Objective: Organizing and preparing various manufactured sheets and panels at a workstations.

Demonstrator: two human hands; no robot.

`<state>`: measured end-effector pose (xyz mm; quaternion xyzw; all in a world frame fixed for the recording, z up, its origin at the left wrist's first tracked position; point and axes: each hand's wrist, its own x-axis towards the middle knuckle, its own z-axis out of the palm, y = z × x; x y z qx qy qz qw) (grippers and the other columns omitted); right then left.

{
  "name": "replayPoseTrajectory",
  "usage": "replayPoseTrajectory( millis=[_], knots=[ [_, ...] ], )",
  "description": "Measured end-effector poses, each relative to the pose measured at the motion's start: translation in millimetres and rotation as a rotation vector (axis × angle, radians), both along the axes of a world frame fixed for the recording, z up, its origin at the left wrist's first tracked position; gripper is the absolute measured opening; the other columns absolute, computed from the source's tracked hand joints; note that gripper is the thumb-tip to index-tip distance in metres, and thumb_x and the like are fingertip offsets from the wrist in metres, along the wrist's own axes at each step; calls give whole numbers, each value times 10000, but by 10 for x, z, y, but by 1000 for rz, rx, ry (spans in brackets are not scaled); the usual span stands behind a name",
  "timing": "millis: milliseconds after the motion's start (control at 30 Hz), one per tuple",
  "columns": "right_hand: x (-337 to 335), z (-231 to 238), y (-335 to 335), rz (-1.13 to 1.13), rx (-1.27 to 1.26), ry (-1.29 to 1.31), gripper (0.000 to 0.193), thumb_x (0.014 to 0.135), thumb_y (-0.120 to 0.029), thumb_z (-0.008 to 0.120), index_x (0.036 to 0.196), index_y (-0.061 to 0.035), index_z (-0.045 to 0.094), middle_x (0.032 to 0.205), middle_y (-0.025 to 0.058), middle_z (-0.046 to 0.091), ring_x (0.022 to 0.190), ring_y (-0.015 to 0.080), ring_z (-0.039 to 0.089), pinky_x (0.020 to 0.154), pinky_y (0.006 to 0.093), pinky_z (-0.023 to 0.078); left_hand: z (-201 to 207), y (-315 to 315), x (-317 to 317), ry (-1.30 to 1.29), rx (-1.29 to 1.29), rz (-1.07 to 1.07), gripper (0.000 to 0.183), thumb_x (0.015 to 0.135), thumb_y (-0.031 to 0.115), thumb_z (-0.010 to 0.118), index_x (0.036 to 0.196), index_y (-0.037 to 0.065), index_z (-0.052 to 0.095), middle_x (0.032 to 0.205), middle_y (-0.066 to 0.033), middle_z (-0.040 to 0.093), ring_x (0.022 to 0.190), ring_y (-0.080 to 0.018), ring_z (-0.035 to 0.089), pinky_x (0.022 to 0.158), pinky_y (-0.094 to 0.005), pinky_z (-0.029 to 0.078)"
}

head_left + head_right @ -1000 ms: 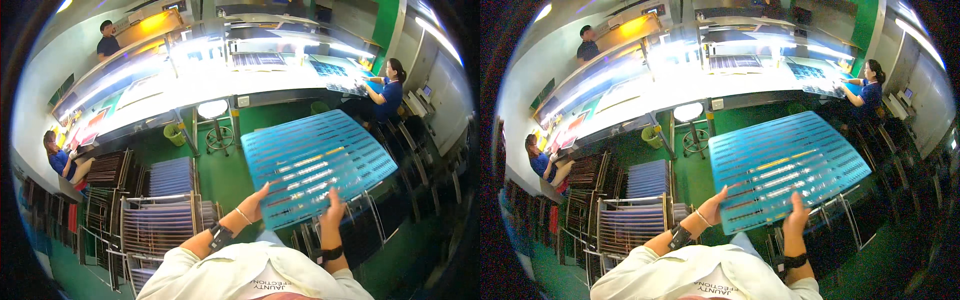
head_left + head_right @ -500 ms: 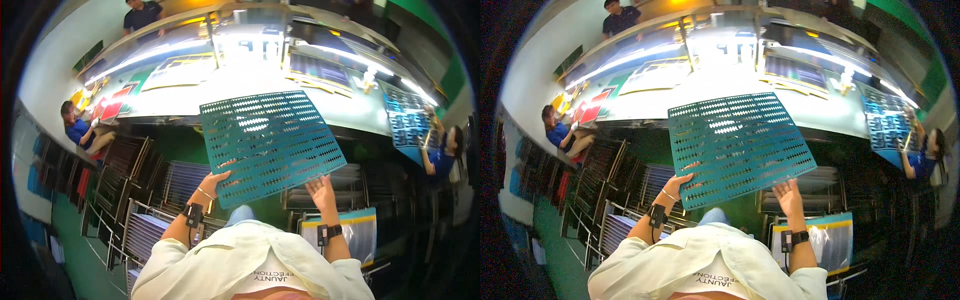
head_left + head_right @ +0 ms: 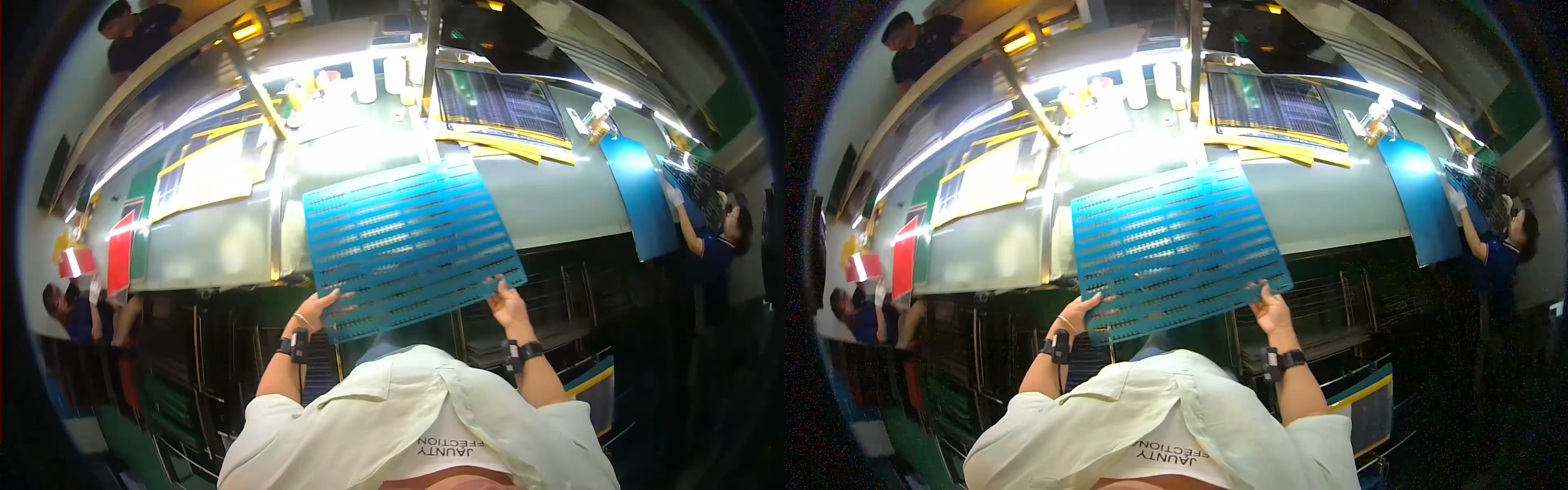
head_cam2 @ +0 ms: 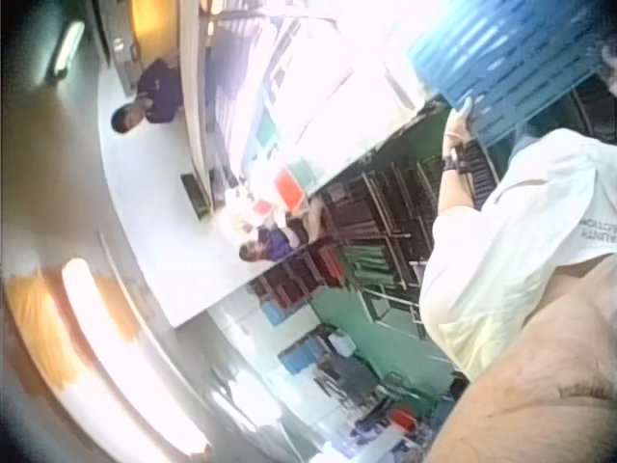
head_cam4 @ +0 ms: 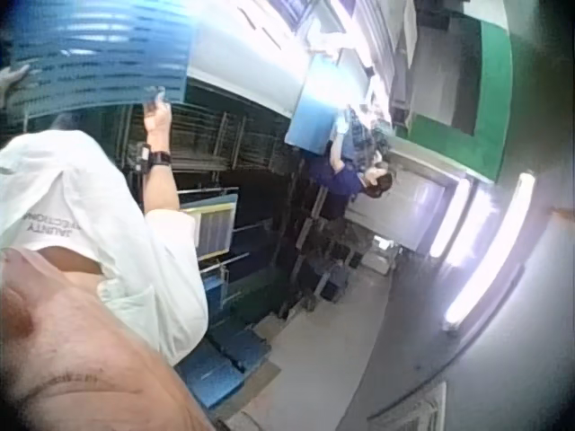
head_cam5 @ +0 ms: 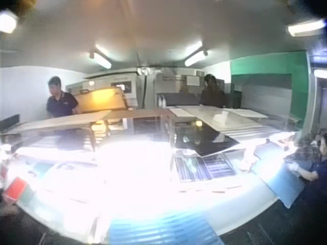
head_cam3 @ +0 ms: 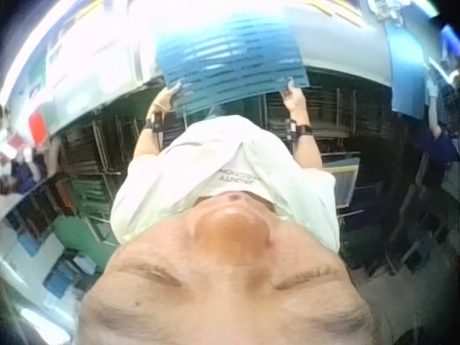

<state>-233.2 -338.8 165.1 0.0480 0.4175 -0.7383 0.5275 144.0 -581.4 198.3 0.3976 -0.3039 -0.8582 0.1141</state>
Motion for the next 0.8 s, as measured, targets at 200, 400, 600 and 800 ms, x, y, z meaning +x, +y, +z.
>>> replayPoseTrajectory(
  millis=[200, 400, 600, 800],
  knots=[
    [216, -548, -653, 31, 293, -152, 167, 871, -240, 528, 930, -89, 487, 882, 73, 591, 813, 215, 594, 699, 363, 511, -774, -766, 222, -489, 40, 247, 455, 906, 414, 397, 1161, 44, 466, 1048, -76, 570, 882, -205, 567, 782, -378, 478],
    [57, -428, -832, 233, 304, -215, 271, 868, -271, 535, 936, -18, 469, 865, 112, 579, 813, 235, 592, 740, 371, 513, -539, -970, 344, -349, 237, 260, 658, 864, 609, 242, 1142, 73, 503, 880, -25, 611, 629, -99, 512, 487, -229, 352],
    [3, -270, -938, 382, 386, -164, 323, 894, -293, 481, 923, 27, 521, 883, 120, 596, 869, 246, 600, 755, 339, 511, -322, -1140, 323, -237, 218, 329, 858, 807, 691, 174, 1165, -34, 459, 970, -132, 617, 809, -189, 608, 679, -287, 486],
    [70, -244, -1116, 418, 405, -168, 278, 892, -278, 487, 897, -3, 524, 868, 140, 608, 851, 241, 615, 722, 325, 527, -294, -1315, 420, -146, 228, 342, 925, 785, 719, 145, 1194, -57, 438, 1019, -172, 604, 851, -242, 614, 773, -348, 479]
  ],
)
